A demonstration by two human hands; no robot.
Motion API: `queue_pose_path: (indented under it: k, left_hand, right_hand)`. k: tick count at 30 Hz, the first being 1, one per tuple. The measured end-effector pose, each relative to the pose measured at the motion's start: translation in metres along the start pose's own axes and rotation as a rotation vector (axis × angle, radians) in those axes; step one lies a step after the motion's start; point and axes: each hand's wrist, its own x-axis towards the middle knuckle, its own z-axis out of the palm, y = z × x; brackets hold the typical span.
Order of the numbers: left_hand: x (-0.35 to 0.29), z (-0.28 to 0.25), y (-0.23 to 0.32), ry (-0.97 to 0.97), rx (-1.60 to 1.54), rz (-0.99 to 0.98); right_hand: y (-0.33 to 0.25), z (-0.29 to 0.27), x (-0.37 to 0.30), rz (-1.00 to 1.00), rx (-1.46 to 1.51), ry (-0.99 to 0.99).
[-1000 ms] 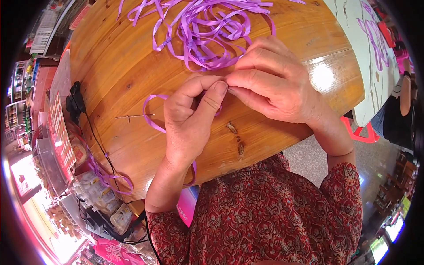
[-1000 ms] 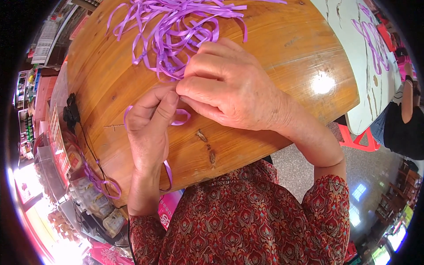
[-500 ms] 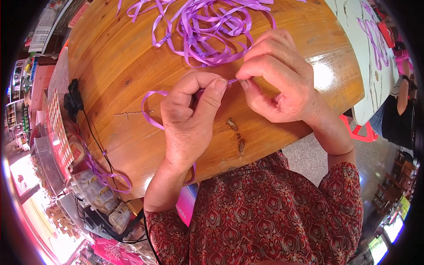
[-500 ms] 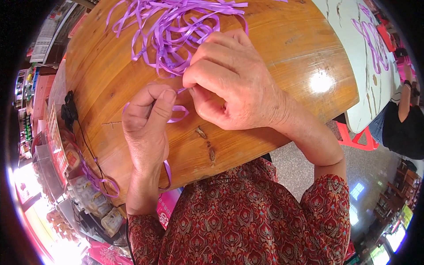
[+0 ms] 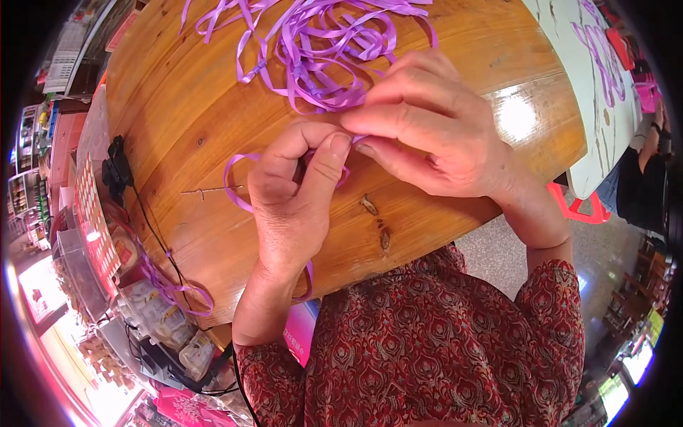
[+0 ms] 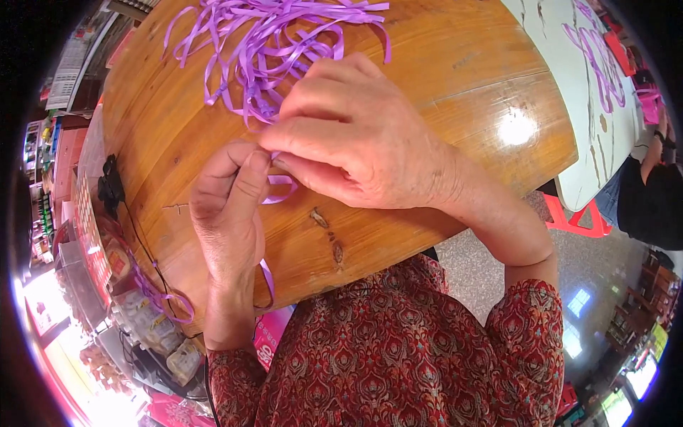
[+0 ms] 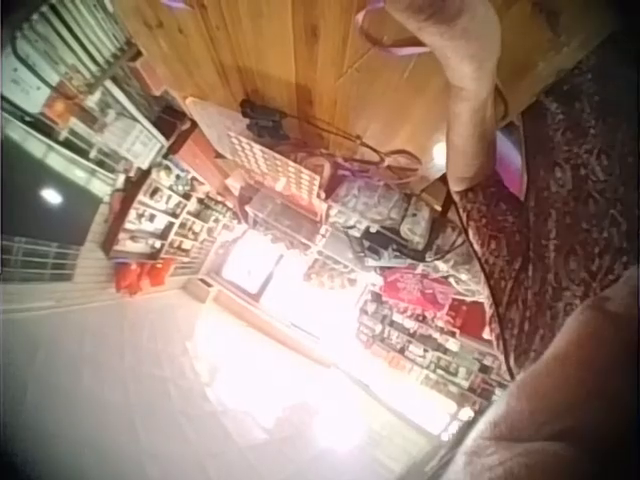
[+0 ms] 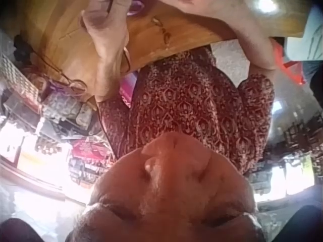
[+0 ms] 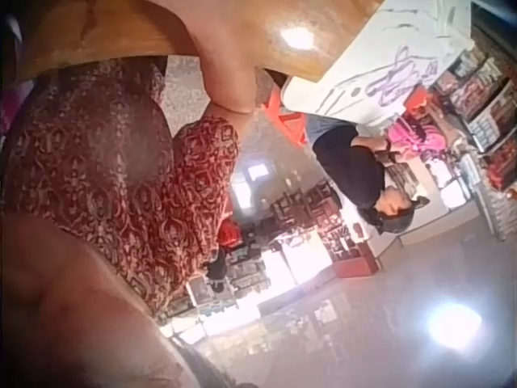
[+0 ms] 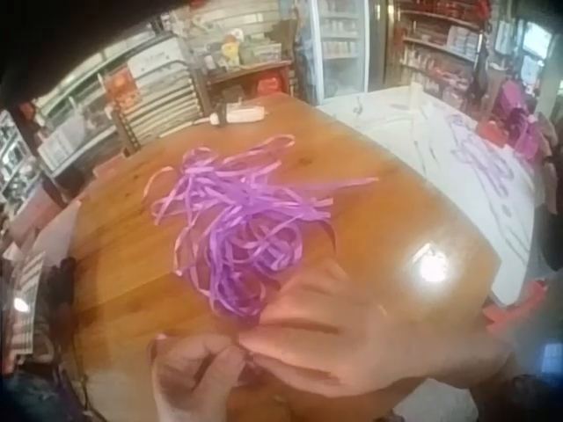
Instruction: The person rolls a purple ribbon by hand and then threads it through a purple plastic bead, repeating the process with another ribbon.
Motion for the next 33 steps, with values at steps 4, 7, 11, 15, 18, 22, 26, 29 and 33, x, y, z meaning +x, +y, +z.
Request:
queue_pose_path:
  k: [4,7,11,15,18,22,26,29,33]
  left_hand:
    - [0.000,0.000,-0.004,0.013,0.069,0.018]
    - [0.002,0.000,0.000,0.053,-0.016,0.055]
    - [0.002,-0.005,0.000,0.019,0.038,0.065]
    - [0.003,-0.007,0.002,0.026,0.025,0.064]
    - [0.004,-0.008,0.004,0.037,-0.028,0.059]
    - [0.006,-0.017,0.007,0.046,-0.167,0.080]
    - [0.006,-0.015,0.006,0.045,-0.151,0.075]
    - [0.004,-0.016,0.007,0.057,-0.154,0.043]
    - [0.004,-0.014,0.006,0.053,-0.117,0.053]
  right_hand:
    - [-0.001,-0.001,-0.002,0.032,-0.014,-0.004]
    - [0.000,0.000,-0.003,0.022,-0.026,0.011]
    - [0.001,-0.007,-0.002,0.010,0.059,0.013]
    - [0.003,-0.004,-0.001,0.008,0.096,0.010]
    - [0.003,-0.005,0.000,0.029,0.069,-0.014]
    - [0.004,-0.011,0.004,0.064,0.094,-0.015]
    - [0.003,-0.016,0.005,0.128,0.106,-0.020]
    - [0.001,-0.014,0.004,0.097,0.084,-0.021]
    - [0.000,-0.007,0.002,0.056,0.027,-0.012]
